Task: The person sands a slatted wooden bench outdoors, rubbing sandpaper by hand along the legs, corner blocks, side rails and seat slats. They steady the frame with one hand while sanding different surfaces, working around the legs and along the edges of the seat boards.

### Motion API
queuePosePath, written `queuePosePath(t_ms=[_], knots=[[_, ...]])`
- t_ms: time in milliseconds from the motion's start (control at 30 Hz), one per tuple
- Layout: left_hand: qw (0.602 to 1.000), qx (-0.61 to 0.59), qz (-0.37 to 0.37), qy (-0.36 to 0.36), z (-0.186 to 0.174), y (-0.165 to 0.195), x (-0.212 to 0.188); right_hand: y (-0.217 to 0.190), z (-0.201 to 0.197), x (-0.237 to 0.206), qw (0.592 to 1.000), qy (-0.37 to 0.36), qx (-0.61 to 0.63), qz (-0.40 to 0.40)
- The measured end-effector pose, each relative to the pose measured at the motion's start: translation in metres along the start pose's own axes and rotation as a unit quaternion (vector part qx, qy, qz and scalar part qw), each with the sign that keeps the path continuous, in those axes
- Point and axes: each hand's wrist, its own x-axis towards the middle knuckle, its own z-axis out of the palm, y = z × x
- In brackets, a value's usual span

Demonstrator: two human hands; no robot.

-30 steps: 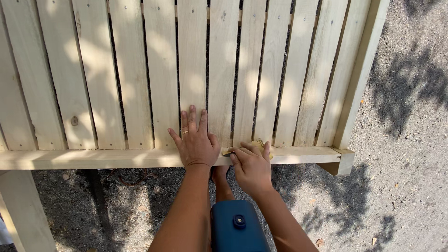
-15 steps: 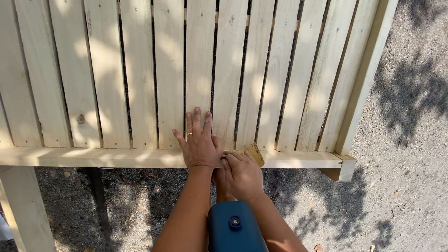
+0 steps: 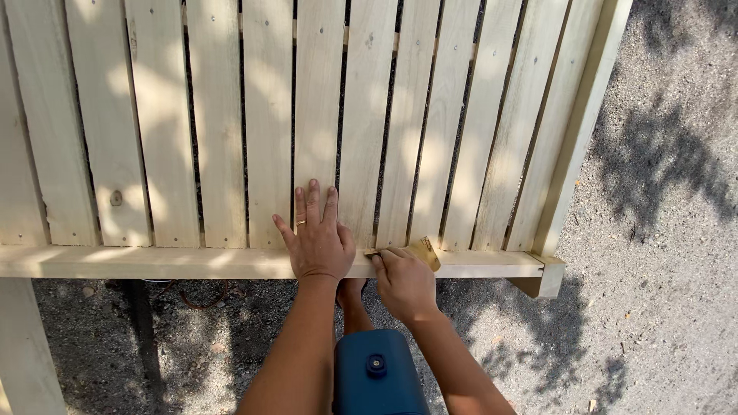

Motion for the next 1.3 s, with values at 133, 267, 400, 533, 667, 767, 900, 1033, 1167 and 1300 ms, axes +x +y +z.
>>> queuePosePath(t_ms=[133,267,400,533,667,767,900,1033,1167,1300], knots=[[1.000,-0.016,0.002,0.005,0.001,0.001,0.002,0.045,-0.041,0.002,0.982,-0.116,-0.079,0.123],[1.000,-0.022,-0.009,-0.008,-0.001,0.003,0.001,0.102,-0.107,-0.005,0.966,-0.030,-0.137,0.217],[1.000,-0.028,-0.008,-0.003,-0.004,0.002,0.000,0.039,-0.046,-0.014,0.992,0.056,-0.031,0.106],[0.999,-0.030,0.009,0.021,-0.005,0.000,0.000,-0.010,0.018,-0.027,0.996,0.038,0.036,-0.075],[1.000,-0.012,-0.008,-0.010,-0.003,0.000,-0.001,0.061,-0.039,-0.042,0.996,0.068,-0.056,-0.002],[1.000,-0.004,0.003,0.009,-0.001,0.001,-0.001,0.094,-0.071,-0.041,0.982,0.127,-0.114,0.081],[1.000,0.007,-0.005,-0.004,-0.002,0.002,-0.004,0.027,-0.025,-0.027,0.992,0.101,-0.043,0.064],[1.000,0.010,-0.010,-0.026,-0.006,0.001,-0.005,-0.023,-0.001,-0.022,0.999,0.048,-0.003,-0.017],[0.999,0.014,-0.010,-0.031,-0.007,0.001,-0.005,0.038,-0.074,-0.033,0.985,0.011,-0.132,0.110],[1.000,0.011,-0.003,-0.018,-0.009,0.003,-0.006,0.049,-0.088,-0.035,0.974,0.102,-0.152,0.135]])
